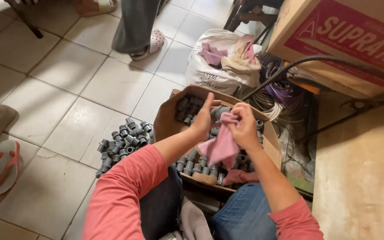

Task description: The person sits on the floor and wipes small gray metal parts one by one using a pink cloth. They pick each part from a cardboard box, rub it with the cloth, and place it back into the box. The process is repeated continuously throughout the clip.

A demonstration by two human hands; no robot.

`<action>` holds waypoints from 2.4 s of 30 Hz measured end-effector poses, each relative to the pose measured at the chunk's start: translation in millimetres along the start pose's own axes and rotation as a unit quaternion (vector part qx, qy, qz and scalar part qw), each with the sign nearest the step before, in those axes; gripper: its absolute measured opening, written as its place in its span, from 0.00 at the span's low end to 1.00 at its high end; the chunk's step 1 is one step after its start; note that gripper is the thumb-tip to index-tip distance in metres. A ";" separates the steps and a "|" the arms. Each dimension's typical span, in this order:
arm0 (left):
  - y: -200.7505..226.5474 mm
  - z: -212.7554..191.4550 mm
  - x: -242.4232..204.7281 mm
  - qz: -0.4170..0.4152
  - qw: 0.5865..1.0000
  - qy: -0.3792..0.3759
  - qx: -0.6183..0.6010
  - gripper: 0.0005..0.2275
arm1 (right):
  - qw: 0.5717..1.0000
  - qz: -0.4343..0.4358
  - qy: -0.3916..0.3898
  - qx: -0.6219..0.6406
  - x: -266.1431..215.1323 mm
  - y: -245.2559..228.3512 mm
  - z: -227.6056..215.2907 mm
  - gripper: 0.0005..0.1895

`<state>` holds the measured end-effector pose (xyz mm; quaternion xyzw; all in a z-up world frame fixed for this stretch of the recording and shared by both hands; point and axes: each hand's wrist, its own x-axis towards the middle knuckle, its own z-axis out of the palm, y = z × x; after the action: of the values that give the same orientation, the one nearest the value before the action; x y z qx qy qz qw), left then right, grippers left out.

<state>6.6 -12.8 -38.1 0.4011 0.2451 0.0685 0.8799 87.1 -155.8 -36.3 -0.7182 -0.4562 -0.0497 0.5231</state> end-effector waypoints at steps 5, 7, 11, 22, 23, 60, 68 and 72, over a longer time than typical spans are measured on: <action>-16.9 -7.0 13.7 0.059 0.940 -0.010 0.337 0.29 | 0.996 0.075 0.033 -0.021 -2.6 -19.9 5.0 0.24; -8.0 -6.3 5.6 0.068 0.927 -0.010 0.369 0.29 | 0.993 0.116 0.028 -0.011 -5.6 -18.0 8.3 0.33; 12.5 -1.3 -4.4 0.061 0.939 -0.003 0.338 0.36 | 0.985 0.121 0.022 0.122 -3.0 16.9 7.1 0.42; 67.9 54.0 -88.7 -0.072 0.978 0.040 0.190 0.43 | 0.965 0.141 0.223 -0.013 -3.1 -34.3 33.5 0.12; 60.4 51.2 -80.1 -0.066 0.986 0.062 0.140 0.42 | 0.976 0.082 0.202 -0.019 -9.8 -50.9 40.6 0.10; -17.4 -13.3 34.7 -0.064 0.969 0.001 0.241 0.39 | 0.908 0.222 0.080 0.345 -7.7 1.0 17.8 0.11; 1.4 -5.5 -0.6 -0.167 0.977 0.006 0.133 0.34 | 0.982 -0.178 0.003 0.054 3.8 -78.1 7.8 0.17; 26.7 12.1 -31.8 -0.185 0.962 0.007 0.203 0.32 | 0.992 -0.048 0.095 -0.071 20.8 -36.6 9.5 0.05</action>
<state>-13.2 -13.3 0.3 0.5184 0.3302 -0.1436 0.7756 69.4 -134.4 -3.3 -0.7227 -0.4340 -0.1753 0.5085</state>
